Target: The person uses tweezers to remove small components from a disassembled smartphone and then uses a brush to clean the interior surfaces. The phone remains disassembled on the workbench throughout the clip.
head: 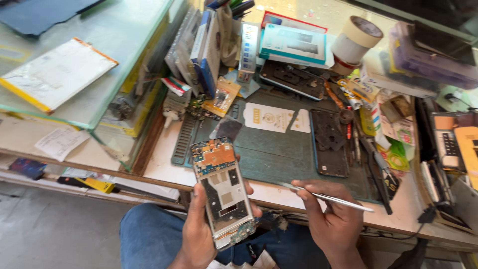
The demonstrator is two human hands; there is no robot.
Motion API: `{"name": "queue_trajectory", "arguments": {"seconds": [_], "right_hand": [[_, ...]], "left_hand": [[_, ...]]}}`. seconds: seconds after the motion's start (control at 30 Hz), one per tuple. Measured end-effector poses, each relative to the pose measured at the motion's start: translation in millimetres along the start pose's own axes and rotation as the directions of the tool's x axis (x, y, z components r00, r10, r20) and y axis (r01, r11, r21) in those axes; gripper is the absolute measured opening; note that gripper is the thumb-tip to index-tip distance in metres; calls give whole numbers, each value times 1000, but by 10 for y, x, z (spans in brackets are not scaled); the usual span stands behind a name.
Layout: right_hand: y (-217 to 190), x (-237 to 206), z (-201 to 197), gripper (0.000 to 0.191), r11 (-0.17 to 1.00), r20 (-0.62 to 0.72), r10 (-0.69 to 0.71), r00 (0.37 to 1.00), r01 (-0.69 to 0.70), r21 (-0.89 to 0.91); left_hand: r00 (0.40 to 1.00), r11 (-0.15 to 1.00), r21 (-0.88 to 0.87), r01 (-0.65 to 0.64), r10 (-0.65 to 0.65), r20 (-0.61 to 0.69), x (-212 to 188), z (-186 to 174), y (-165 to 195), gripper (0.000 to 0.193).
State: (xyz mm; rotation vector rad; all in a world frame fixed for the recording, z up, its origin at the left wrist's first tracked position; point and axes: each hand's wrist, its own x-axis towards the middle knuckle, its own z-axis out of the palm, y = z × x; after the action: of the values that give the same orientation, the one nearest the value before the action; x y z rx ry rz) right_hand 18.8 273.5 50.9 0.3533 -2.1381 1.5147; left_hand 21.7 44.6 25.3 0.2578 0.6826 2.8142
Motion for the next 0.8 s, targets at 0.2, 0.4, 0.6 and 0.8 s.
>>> {"name": "queue_trajectory", "arguments": {"seconds": [0.2, 0.4, 0.6, 0.8], "right_hand": [[26, 130, -68, 18, 904, 136, -175, 975, 214, -371], [-25, 83, -84, 22, 876, 209, -175, 962, 249, -413], [-5, 4, -131, 19, 910, 94, -52, 994, 86, -405], [62, 16, -135, 12, 954, -10, 95, 995, -94, -284]], "left_hand": [[999, 1000, -18, -11, 10, -36, 8, -6, -37, 73], [999, 999, -38, -20, 19, -37, -13, -35, -46, 76], [993, 980, -167, -107, 97, -71, -7, 20, -119, 76], [989, 980, -171, -104, 83, -125, 18, 2, -120, 77]]}}
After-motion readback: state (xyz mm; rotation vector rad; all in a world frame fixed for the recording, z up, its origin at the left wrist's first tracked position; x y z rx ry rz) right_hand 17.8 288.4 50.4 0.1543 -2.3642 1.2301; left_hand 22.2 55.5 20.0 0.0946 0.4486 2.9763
